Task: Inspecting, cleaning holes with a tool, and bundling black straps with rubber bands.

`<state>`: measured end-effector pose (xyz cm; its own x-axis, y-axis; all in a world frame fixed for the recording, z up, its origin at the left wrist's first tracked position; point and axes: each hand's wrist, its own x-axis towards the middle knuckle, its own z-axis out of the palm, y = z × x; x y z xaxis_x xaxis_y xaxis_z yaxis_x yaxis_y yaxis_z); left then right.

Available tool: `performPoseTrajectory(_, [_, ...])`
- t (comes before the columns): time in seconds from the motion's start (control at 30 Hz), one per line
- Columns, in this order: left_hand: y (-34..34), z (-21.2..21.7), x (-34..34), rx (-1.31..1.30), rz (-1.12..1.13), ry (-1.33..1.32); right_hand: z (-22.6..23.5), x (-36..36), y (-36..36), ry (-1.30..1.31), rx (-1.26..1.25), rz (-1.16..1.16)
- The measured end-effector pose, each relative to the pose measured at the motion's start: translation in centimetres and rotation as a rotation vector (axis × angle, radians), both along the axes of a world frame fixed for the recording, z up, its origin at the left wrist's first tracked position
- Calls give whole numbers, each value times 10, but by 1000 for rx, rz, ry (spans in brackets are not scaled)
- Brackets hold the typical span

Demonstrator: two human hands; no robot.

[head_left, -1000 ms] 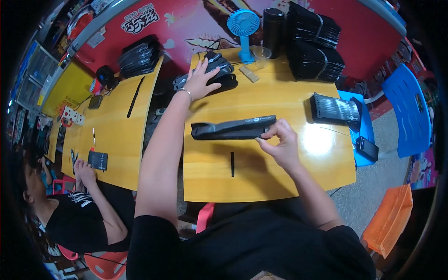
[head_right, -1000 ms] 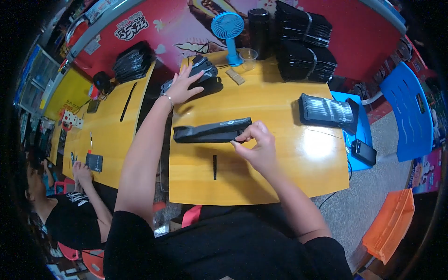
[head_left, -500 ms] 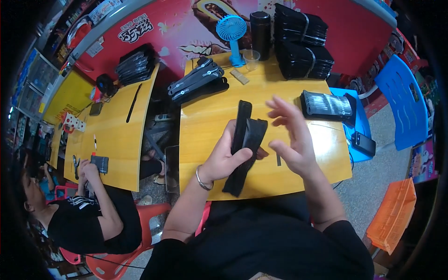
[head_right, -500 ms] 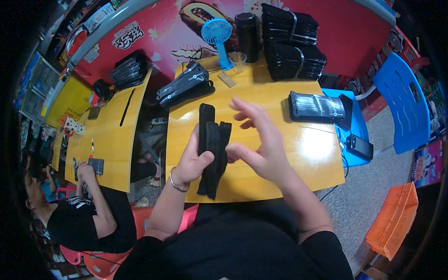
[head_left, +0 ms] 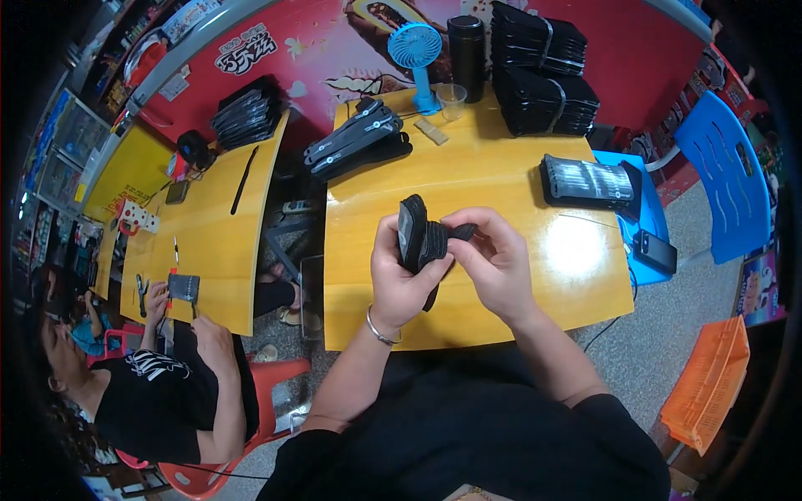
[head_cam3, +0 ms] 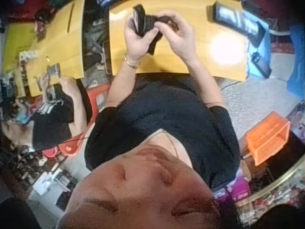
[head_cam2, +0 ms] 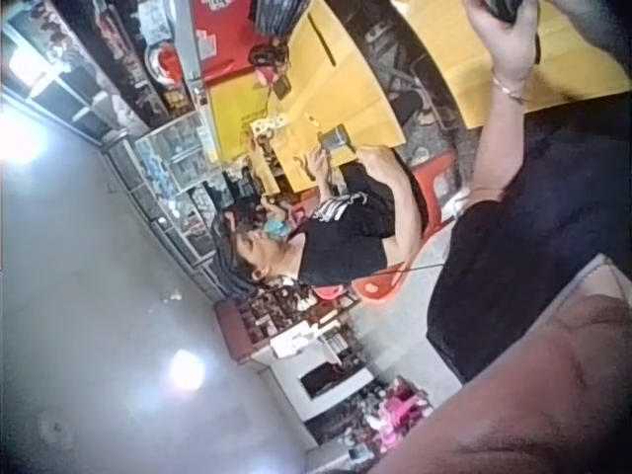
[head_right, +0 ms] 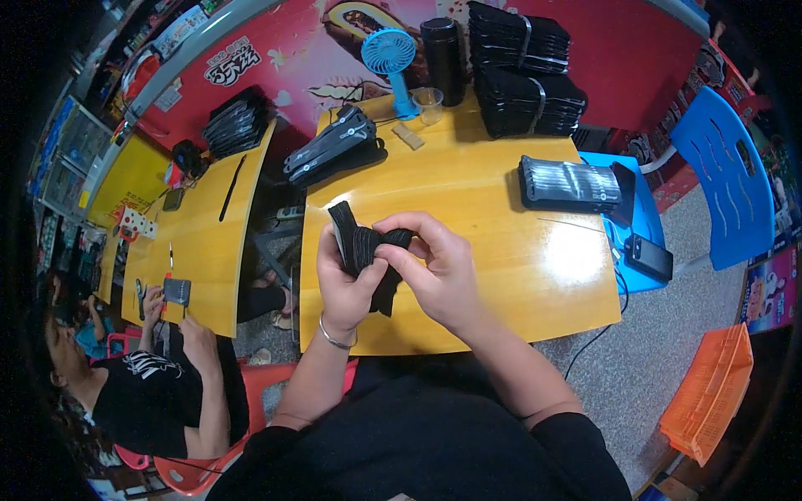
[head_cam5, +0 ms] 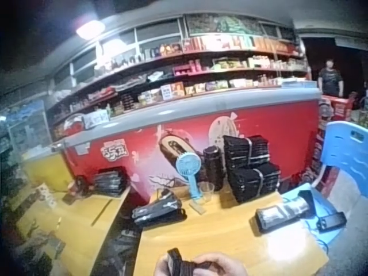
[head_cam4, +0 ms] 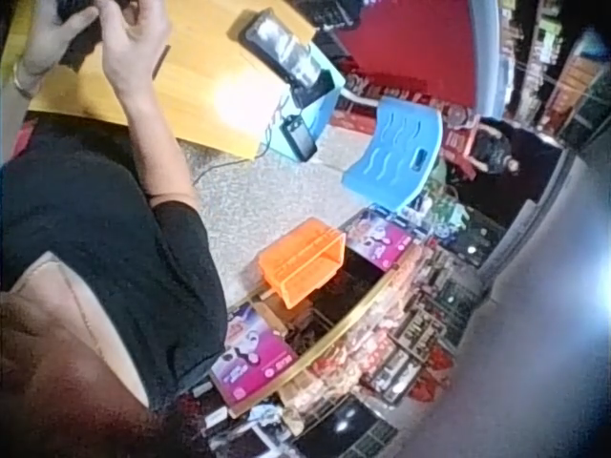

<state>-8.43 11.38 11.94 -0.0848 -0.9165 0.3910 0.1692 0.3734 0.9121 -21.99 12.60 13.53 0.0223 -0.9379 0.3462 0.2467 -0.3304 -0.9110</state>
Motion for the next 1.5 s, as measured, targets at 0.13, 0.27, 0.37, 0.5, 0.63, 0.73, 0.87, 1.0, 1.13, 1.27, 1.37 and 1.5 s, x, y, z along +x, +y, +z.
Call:
performPoseTrajectory(0.13, [-16,6,34,77,136,449,-9,-28,-23,-245,115,-322])
performPoseTrajectory(0.27, [-25,19,59,67,147,625,1,-52,-27,-549,42,-295])
performPoseTrajectory(0.37, [-34,21,108,1,-115,1069,3,-96,-40,-697,-111,-386])
performPoseTrajectory(0.5, [-35,17,155,23,427,957,0,-133,-39,-724,-108,-646])
performPoseTrajectory(0.63, [-19,14,152,127,389,835,-5,-110,-47,-699,22,-503])
performPoseTrajectory(0.73, [-17,4,155,175,340,829,-40,-86,-87,-725,197,-397])
performPoseTrajectory(0.87, [-13,-3,158,233,347,803,-88,-22,-146,-771,343,-354])
performPoseTrajectory(1.0, [-12,-7,152,289,339,779,-124,41,-199,-844,513,-367])
performPoseTrajectory(1.13, [-11,-13,158,301,348,724,-141,73,-226,-818,712,-383])
performPoseTrajectory(1.27, [-16,-15,151,333,399,677,-158,75,-230,-444,652,-363])
performPoseTrajectory(1.37, [-17,-21,151,360,445,659,-135,81,-189,65,588,-192])
performPoseTrajectory(1.5, [-26,-25,132,344,317,583,-163,76,-183,668,176,-209])
